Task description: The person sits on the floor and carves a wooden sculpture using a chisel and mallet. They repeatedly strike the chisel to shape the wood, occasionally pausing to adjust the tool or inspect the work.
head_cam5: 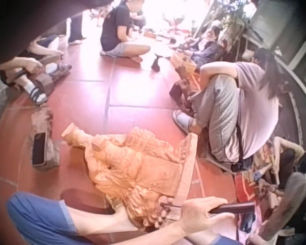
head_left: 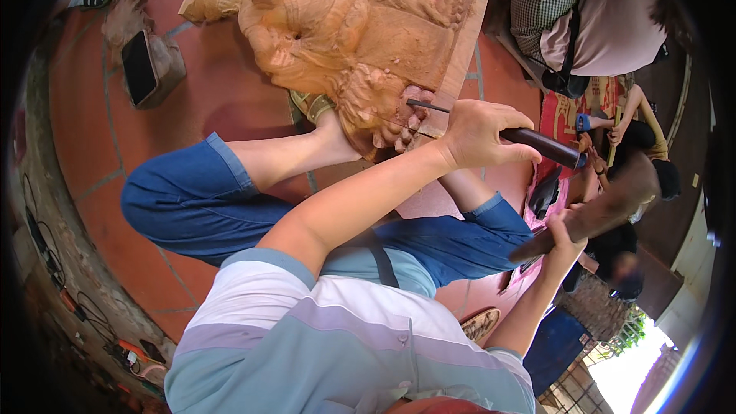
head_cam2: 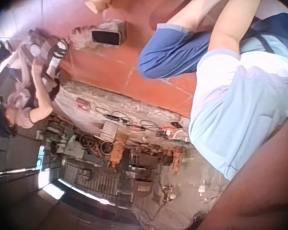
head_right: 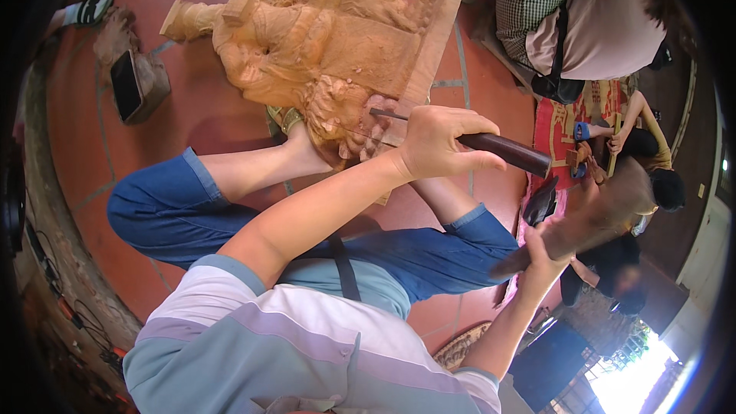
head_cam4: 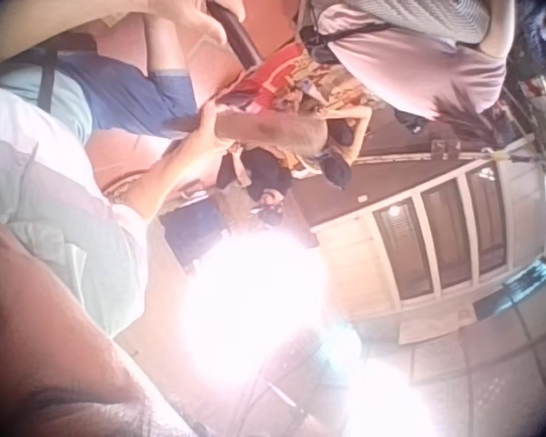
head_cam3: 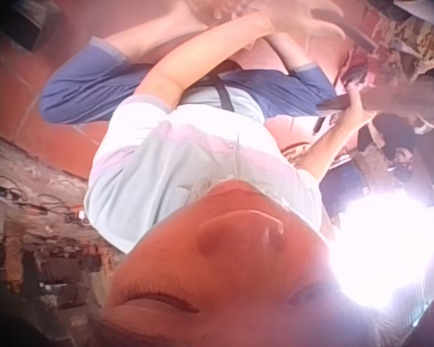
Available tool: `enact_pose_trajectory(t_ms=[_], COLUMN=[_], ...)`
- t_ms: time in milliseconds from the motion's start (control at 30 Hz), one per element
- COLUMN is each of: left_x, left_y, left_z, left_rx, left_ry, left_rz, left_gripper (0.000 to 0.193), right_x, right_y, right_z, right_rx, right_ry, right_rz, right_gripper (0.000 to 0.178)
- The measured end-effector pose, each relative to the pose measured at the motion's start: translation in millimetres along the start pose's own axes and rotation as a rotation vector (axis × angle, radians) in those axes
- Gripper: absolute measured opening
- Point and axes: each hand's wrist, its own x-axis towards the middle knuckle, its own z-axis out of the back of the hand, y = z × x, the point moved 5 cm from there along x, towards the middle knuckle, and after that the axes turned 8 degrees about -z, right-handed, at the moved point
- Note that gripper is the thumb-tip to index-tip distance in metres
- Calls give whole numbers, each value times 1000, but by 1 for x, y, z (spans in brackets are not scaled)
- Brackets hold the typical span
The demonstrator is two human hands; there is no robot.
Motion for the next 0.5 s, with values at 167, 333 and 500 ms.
enact_pose_trajectory(t_ms=[167, 333, 500], left_x=[0, 3, 3], left_y=[0, -2, -1], left_z=[-1, 3, 0], left_rx=[-2, 53, 10], left_ry=[-4, 40, 39], left_rz=[14, -12, 29], left_gripper=[40, 39, 39], right_x=[-2, 4, -6], right_y=[-13, 2, -15], right_z=[-3, 8, -3], right_rx=[-395, 275, -390], right_ry=[110, 18, 119], right_rz=[90, 8, 88], right_gripper=[41, 35, 36])
